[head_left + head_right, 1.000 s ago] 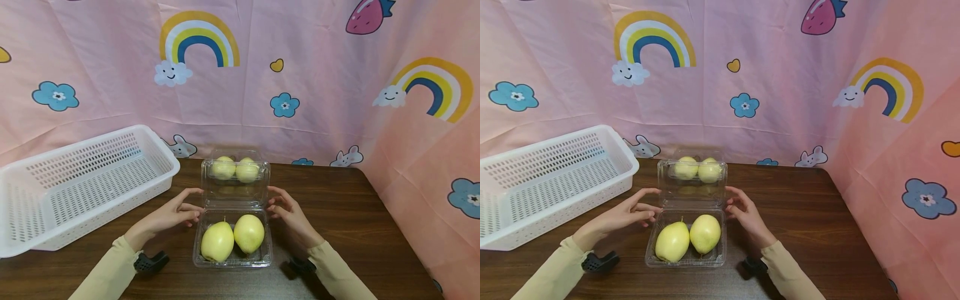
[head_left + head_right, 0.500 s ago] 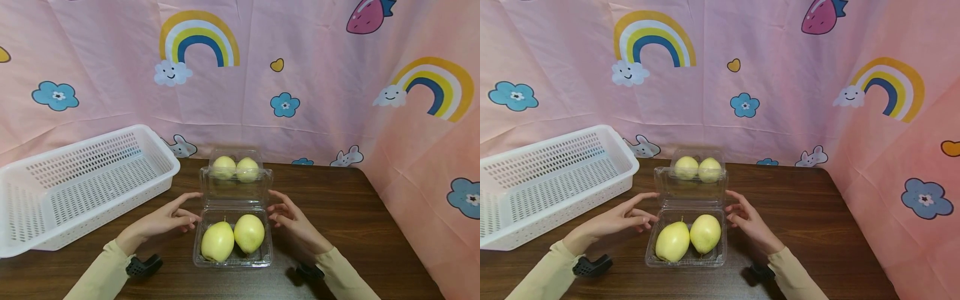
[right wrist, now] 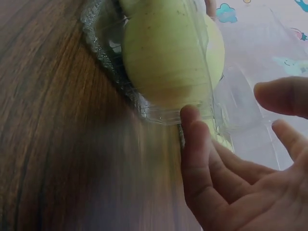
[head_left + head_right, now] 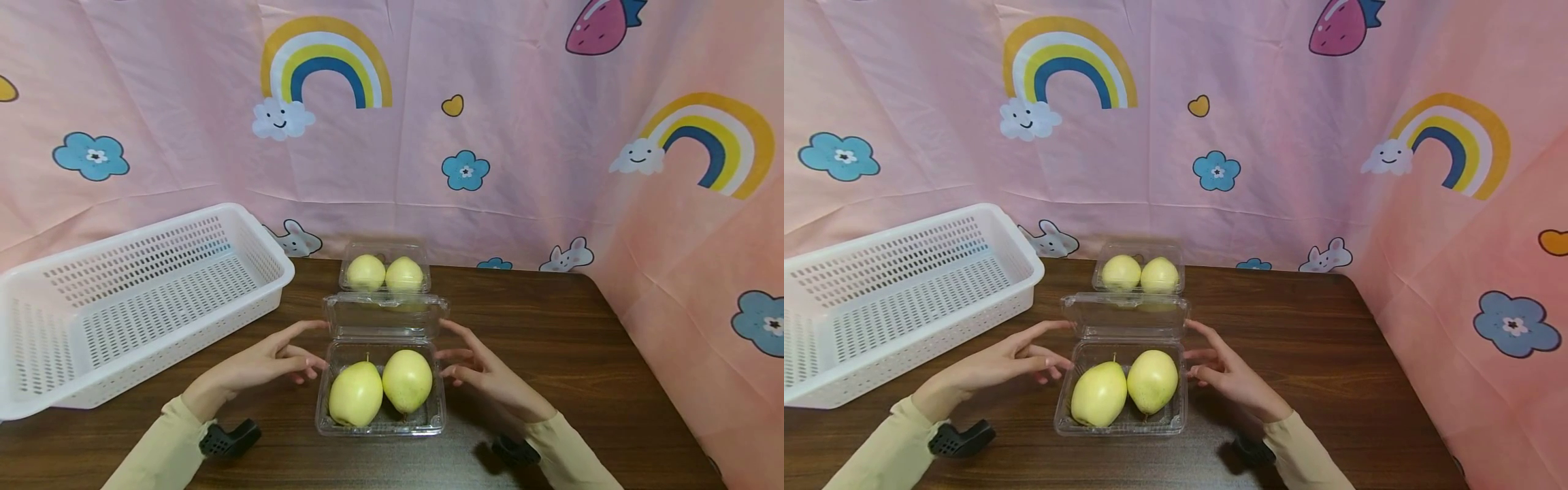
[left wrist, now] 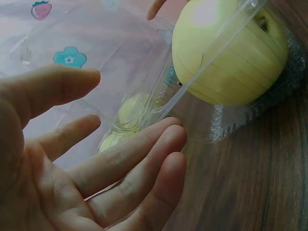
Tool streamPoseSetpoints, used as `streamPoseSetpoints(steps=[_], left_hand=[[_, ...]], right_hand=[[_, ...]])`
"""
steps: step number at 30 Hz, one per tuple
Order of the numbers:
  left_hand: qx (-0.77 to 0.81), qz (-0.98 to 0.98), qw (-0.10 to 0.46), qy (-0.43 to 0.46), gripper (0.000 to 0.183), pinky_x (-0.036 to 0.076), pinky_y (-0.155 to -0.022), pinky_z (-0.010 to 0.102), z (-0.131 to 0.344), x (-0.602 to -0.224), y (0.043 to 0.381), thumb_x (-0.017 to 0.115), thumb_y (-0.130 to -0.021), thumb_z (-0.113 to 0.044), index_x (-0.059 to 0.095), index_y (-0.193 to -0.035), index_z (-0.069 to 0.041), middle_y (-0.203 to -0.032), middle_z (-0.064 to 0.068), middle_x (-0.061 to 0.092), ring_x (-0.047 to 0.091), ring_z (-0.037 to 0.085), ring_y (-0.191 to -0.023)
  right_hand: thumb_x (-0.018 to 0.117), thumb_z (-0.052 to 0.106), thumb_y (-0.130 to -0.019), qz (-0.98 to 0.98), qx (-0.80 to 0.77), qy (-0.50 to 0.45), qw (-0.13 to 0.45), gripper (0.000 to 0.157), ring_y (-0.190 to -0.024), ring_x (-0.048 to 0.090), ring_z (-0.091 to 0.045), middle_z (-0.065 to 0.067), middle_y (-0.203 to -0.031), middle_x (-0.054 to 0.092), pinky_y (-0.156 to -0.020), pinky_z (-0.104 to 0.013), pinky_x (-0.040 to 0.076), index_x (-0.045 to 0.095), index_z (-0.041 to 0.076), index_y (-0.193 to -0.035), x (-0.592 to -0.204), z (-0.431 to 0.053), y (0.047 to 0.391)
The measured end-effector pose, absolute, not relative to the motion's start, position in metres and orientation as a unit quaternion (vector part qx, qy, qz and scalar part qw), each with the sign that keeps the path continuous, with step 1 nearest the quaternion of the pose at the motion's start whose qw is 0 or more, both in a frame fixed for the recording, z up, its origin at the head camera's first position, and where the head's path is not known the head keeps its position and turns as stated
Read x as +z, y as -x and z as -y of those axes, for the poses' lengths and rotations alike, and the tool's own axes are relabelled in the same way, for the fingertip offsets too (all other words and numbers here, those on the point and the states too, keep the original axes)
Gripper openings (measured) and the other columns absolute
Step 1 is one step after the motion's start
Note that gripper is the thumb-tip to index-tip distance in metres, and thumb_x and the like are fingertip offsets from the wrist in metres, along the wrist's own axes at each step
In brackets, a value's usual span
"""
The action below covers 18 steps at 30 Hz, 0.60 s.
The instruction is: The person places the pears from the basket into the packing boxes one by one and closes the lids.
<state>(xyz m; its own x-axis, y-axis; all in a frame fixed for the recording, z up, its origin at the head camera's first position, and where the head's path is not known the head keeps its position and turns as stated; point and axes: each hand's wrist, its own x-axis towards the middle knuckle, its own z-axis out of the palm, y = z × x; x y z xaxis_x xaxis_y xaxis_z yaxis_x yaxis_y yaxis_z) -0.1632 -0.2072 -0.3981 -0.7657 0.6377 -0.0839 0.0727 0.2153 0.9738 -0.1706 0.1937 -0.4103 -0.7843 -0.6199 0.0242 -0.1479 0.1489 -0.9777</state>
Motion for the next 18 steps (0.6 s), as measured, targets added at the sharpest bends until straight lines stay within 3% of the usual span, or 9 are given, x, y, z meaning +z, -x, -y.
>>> streamPoseSetpoints(steps=[11,18], left_hand=[[0.582,-0.737,0.248,-0.238,0.059,0.052,-0.083,0.039,0.2074,-0.3961,0.159,0.051,-0.101,-0.015,0.02,-0.15,-0.002,-0.118,0.023,0.063,0.061,0.037,-0.1],[0.584,-0.734,0.243,-0.247,0.051,0.052,-0.082,0.039,0.2071,-0.3972,0.1578,0.052,-0.101,-0.014,0.032,-0.147,-0.005,-0.116,0.021,0.064,0.061,0.041,-0.101]], right_hand=[[0.052,0.005,-0.099,-0.729,-0.601,0.265,0.194,0.062,-0.094,0.064,-0.032,-0.031,-0.129,0.051,-0.077,-0.043,0.052,0.02,0.009,-0.151,-0.4123,-0.1946,0.1666],[0.051,0.003,-0.099,-0.726,-0.602,0.28,0.181,0.051,-0.093,0.064,-0.028,-0.034,-0.13,0.047,-0.075,-0.039,0.053,0.029,0.006,-0.145,-0.4159,-0.1955,0.1637]])
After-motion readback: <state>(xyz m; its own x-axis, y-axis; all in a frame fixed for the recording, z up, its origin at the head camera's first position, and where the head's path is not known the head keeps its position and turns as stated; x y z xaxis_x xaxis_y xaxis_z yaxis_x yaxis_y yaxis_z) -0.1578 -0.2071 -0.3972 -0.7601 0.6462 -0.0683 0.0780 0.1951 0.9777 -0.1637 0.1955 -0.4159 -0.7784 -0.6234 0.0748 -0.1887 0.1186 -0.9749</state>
